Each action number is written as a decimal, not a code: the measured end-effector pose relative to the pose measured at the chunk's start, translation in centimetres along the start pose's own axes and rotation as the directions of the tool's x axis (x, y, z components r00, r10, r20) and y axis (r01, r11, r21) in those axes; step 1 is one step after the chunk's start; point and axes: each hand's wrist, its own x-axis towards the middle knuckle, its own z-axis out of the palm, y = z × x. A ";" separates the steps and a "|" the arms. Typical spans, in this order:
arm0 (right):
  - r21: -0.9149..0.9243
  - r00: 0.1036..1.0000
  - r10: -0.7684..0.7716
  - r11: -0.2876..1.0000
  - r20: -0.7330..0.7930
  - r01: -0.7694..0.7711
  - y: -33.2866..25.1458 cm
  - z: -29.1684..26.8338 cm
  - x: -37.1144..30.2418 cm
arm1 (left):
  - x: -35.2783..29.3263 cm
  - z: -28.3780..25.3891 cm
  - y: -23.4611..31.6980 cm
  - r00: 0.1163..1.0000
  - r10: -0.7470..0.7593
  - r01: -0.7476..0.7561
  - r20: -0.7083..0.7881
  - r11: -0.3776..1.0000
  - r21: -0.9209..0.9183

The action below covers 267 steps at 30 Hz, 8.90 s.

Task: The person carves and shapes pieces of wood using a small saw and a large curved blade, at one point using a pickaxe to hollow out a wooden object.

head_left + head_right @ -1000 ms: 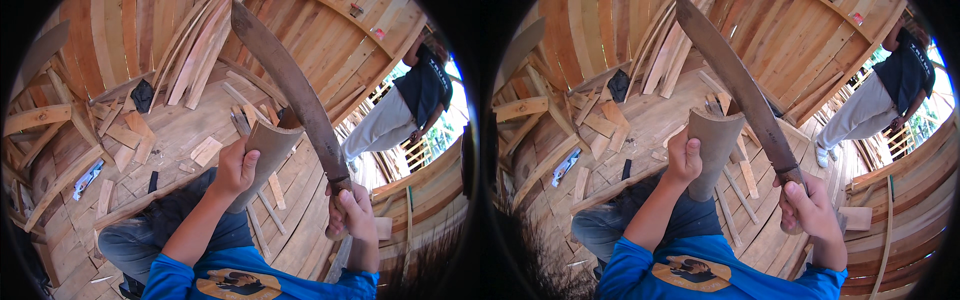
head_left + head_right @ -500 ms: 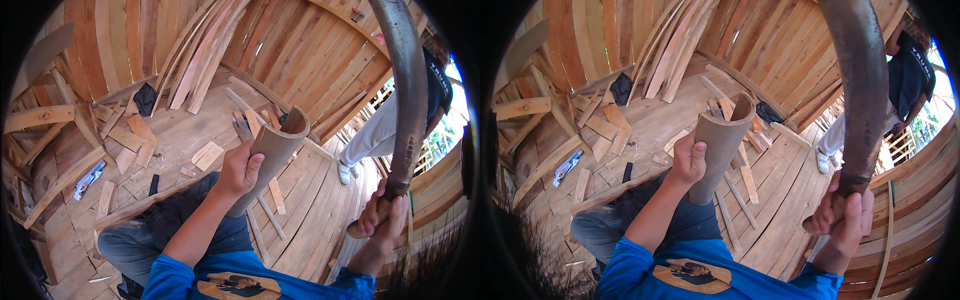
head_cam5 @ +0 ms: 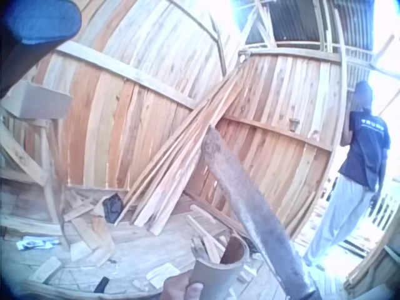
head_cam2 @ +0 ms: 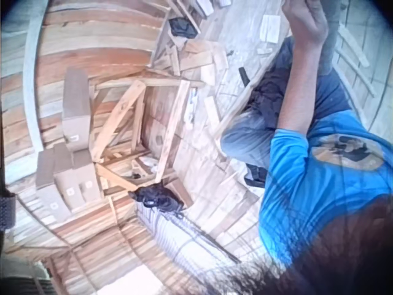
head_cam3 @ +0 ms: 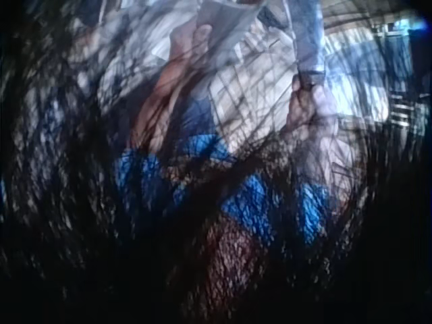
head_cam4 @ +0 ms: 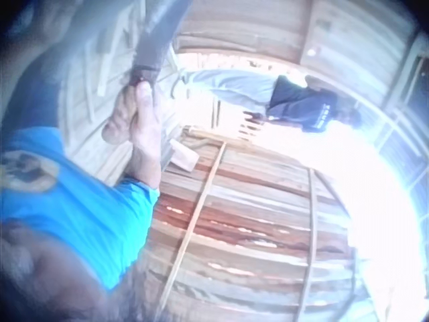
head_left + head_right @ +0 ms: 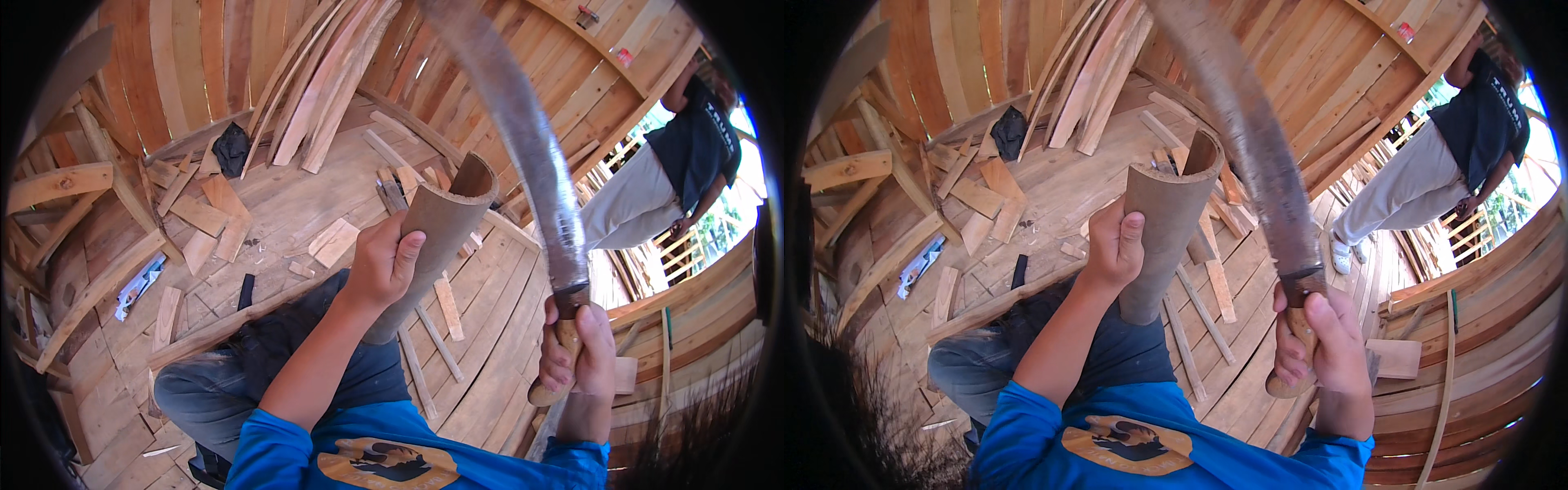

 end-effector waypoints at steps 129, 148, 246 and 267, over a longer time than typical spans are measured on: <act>-0.301 0.993 -0.088 0.952 -0.079 0.060 1.3 -2.1 3.3 | 4.5 0.8 -1.2 0.999 -0.002 0.003 0.051 1.000 -0.017; 0.228 0.842 -0.472 0.817 -0.262 0.529 2.1 -4.0 7.4 | 4.6 -0.1 -2.6 0.996 -0.075 0.075 0.048 0.997 0.001; -0.687 0.992 -0.083 0.716 0.097 0.127 -7.9 -8.0 8.5 | 3.5 3.6 -1.5 0.981 -0.187 0.185 -0.047 0.982 -0.038; -0.834 0.987 -0.158 0.547 -0.011 0.078 -5.7 -5.7 6.6 | 1.3 4.2 -1.2 0.964 -0.259 0.247 -0.064 0.957 -0.152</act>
